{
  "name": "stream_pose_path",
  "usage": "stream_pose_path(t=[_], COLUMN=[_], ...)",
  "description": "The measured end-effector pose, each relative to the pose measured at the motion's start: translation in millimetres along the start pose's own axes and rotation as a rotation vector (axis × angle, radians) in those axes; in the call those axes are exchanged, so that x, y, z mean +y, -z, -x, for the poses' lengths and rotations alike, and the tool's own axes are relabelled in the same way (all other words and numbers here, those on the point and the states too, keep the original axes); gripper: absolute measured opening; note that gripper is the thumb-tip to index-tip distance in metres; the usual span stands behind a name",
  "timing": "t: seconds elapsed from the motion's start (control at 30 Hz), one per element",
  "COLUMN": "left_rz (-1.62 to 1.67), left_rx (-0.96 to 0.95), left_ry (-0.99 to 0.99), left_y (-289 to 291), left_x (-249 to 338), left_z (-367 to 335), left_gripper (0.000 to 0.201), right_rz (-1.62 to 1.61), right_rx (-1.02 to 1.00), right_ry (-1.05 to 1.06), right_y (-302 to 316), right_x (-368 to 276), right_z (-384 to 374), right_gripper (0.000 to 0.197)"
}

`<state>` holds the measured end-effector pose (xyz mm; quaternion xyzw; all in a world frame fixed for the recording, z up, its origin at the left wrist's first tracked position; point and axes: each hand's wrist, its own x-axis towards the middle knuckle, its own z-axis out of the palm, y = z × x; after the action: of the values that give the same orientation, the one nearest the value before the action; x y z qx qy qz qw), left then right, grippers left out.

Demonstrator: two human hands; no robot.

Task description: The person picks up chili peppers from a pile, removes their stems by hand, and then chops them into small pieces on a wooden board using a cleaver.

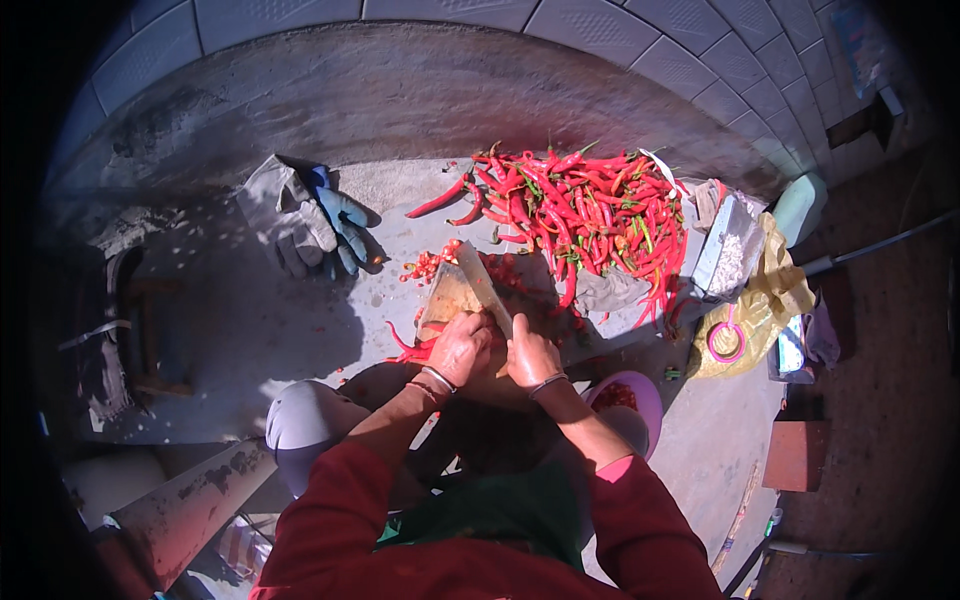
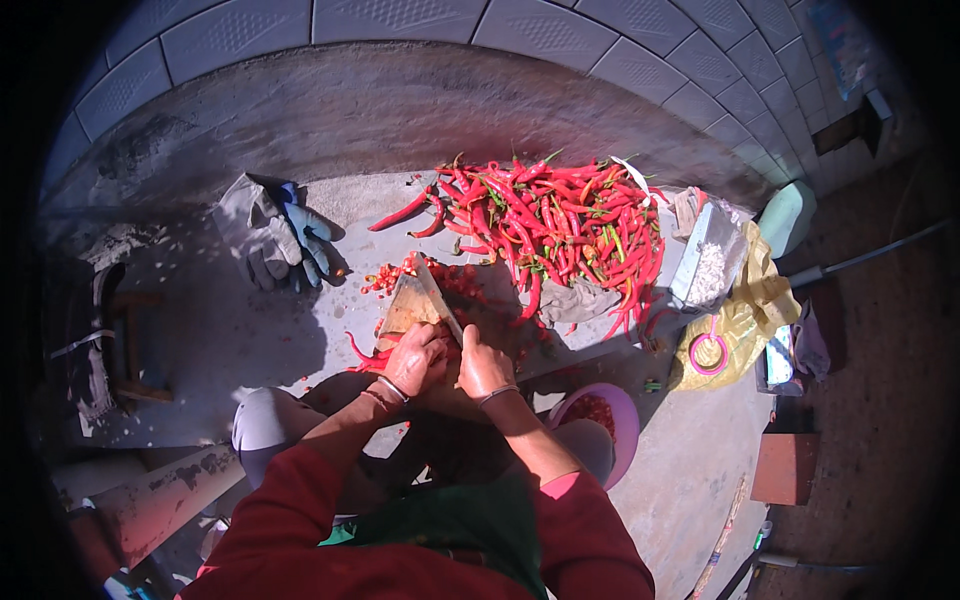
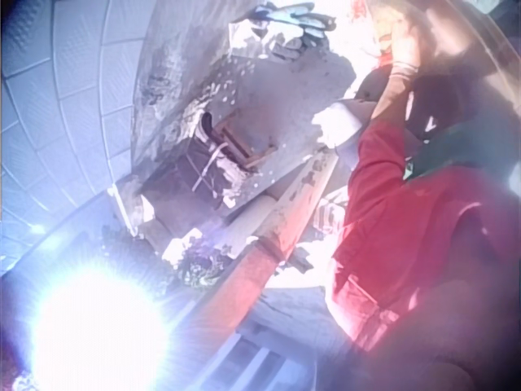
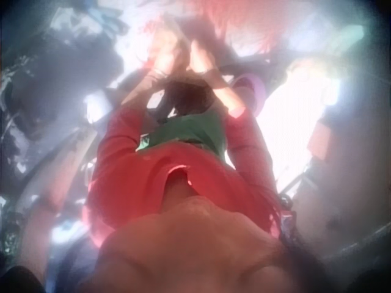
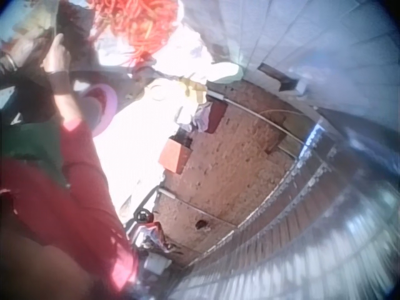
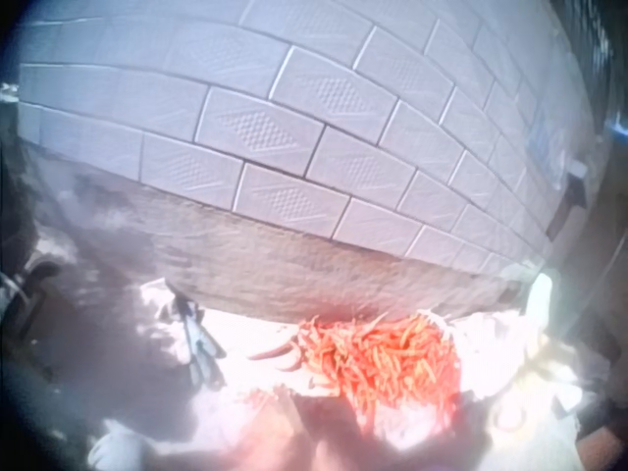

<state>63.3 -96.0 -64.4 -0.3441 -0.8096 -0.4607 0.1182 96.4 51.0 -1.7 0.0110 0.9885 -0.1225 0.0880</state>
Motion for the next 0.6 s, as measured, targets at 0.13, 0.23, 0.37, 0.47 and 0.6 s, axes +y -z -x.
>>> stream_pose_path(t=[0.13,0.23,0.37,0.47,0.6], left_rz=[0.012,0.001,-0.011,-0.017,-0.007], left_rx=[-0.026,-0.025,0.013,-0.036,-0.1], left_ry=[-0.004,-0.009,-0.017,0.012,0.038], left_y=[0.8,-0.9,-2.7,-1.0,2.8], left_x=[-4.3,-4.9,-6.2,-4.9,-4.9], left_z=[2.0,2.3,3.0,2.7,-2.0], left_gripper=[0.013,0.012,0.013,0.014,0.015], right_rz=[-0.011,-0.031,-0.014,0.011,0.055], right_rx=[0.037,0.04,0.056,0.015,-0.048], right_ry=[0.032,0.014,-0.01,0.024,0.039], right_y=[0.3,1.0,8.8,20.4,26.9], right_x=[0.1,0.9,-5.5,-9.3,-12.7], right_z=[1.3,2.1,4.3,12.2,22.9], right_gripper=[0.031,0.031,0.03,0.029,0.028])
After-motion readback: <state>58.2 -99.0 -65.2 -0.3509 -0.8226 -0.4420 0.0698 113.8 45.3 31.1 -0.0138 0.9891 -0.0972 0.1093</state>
